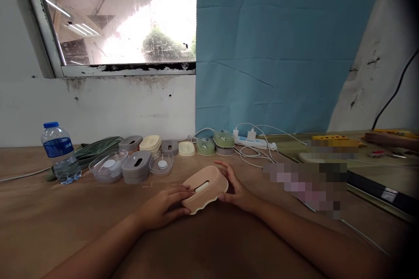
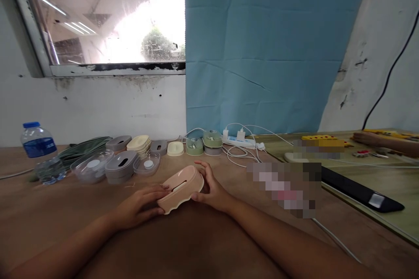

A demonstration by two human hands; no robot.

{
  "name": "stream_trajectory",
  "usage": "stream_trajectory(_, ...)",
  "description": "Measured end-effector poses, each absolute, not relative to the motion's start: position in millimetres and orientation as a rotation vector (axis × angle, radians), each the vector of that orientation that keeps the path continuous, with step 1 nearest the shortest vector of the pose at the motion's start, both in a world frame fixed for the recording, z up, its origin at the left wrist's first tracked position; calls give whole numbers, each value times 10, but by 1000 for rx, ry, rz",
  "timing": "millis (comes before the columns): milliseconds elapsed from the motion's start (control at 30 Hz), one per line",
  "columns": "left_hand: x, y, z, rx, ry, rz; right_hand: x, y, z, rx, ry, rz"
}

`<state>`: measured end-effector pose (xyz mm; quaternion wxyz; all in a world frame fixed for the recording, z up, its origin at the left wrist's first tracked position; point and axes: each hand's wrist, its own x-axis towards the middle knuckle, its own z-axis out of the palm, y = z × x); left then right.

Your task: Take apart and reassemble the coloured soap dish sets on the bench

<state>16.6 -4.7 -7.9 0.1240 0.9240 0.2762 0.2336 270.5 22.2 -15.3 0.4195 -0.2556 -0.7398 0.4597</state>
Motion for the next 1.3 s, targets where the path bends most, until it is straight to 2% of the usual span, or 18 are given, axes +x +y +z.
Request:
stream_trajectory(267,28,12,-56,2493,944,922,2742,274,-198,-535,-1896,1184)
stream_trajectory(433,-86,100,-21,2721,1088,1337,2778,289,-200,-572,-1952,1122)
stream_trajectory(600,-318,191,87,2876,1627,1601,2774,266,-188,-596,-1956,1141)
stream_trajectory(733,-501,249,103,2790,2073,1526,2762,235,-174,-635,-2004,1145)
stream_trajectory(867,-587,318,64,2700,2319,1364,2754,202,-139,-650,-2040,1164)
stream_trajectory(1300,-696,411,-13,2670,2358,1089,2767,201,-138,-660,-2101,1131)
